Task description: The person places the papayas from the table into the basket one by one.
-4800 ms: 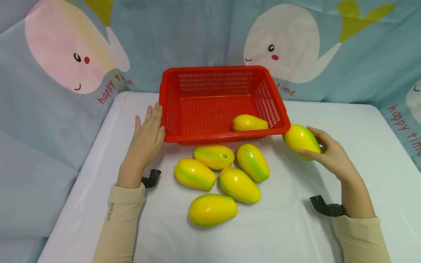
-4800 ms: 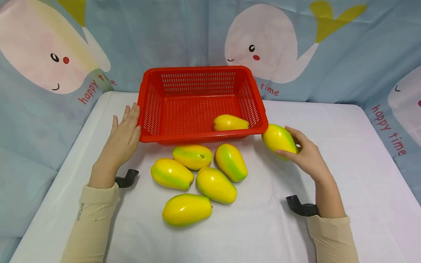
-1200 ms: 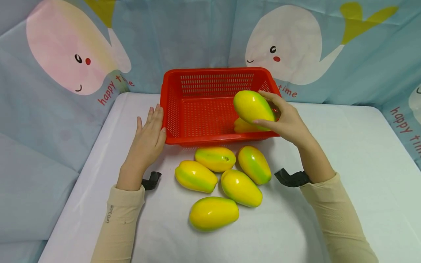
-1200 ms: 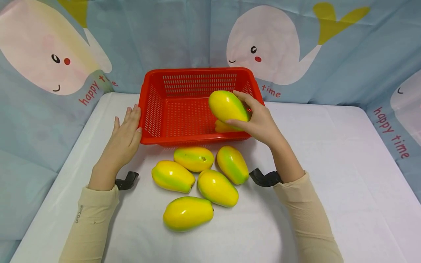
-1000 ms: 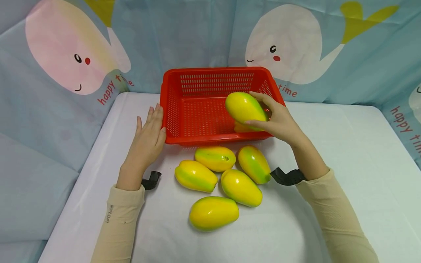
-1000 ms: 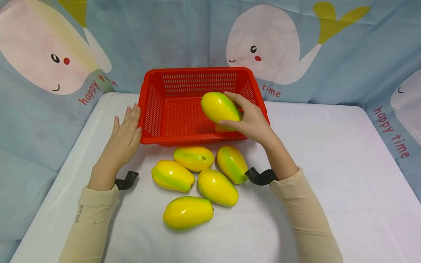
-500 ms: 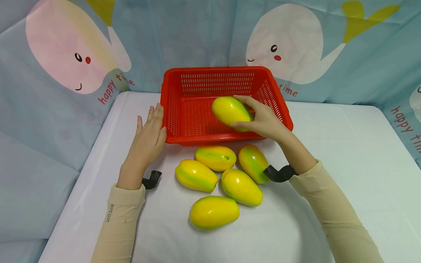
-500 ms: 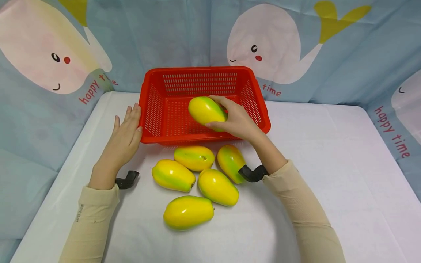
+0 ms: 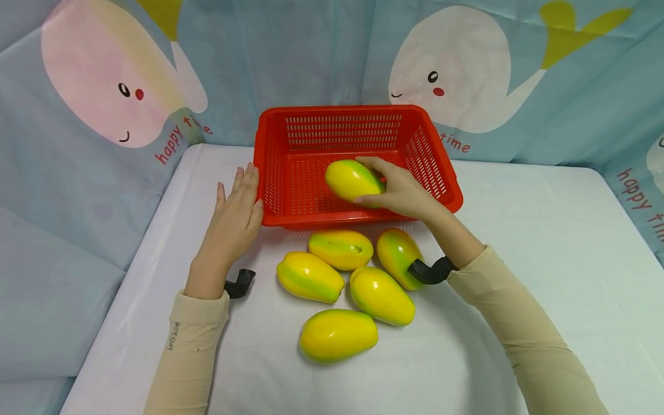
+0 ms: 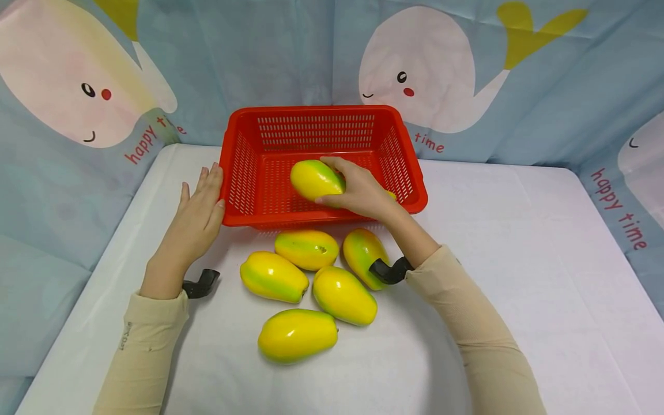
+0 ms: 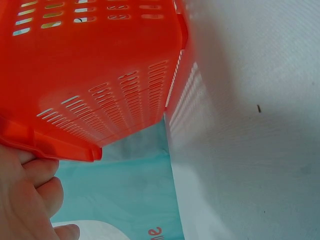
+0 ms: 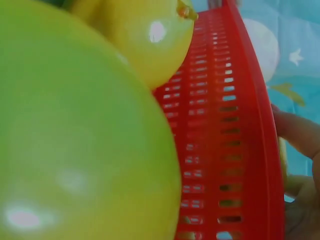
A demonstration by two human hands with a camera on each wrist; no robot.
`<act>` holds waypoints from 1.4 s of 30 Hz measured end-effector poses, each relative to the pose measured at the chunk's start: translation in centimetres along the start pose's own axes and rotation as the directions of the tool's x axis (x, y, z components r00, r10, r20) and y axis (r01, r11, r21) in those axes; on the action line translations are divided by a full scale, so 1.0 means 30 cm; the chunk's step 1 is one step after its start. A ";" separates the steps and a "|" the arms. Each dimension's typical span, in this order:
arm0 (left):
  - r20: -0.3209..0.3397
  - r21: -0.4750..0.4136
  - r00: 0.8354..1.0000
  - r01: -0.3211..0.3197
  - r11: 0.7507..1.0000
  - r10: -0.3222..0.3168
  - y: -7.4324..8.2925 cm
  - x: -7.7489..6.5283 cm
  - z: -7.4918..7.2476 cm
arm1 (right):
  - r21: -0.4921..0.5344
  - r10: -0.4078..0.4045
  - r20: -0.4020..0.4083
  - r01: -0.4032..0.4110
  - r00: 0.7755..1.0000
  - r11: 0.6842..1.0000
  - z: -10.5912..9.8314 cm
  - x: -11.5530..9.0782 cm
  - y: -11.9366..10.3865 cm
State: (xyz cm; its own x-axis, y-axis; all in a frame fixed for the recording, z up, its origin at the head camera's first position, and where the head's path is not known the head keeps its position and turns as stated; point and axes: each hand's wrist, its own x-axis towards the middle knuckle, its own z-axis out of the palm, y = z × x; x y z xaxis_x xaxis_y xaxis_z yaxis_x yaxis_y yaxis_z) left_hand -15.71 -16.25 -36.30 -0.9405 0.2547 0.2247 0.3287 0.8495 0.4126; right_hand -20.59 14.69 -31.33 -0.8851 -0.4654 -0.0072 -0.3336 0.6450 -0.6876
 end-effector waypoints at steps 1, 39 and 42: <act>0.000 -0.001 1.000 0.000 1.000 0.000 0.000 0.000 0.000 | -0.002 0.000 0.005 0.000 1.000 1.000 0.002 0.004 0.001; -0.003 0.003 1.000 0.011 1.000 -0.011 -0.006 0.002 0.005 | -0.093 -0.002 0.151 0.016 0.989 0.996 0.036 0.065 0.029; -0.004 0.005 1.000 0.009 1.000 -0.009 -0.006 0.003 0.005 | -0.088 -0.002 0.154 0.015 0.988 0.996 0.035 0.065 0.033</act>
State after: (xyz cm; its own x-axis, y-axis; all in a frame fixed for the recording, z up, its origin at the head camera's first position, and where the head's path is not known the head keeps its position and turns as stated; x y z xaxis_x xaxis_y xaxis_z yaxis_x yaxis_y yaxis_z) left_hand -15.86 -16.31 -36.49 -0.9430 0.2459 0.2243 0.3202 0.8538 0.4105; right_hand -22.30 13.79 -32.80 -0.8238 -0.5544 -0.1181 -0.3745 0.6887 -0.6209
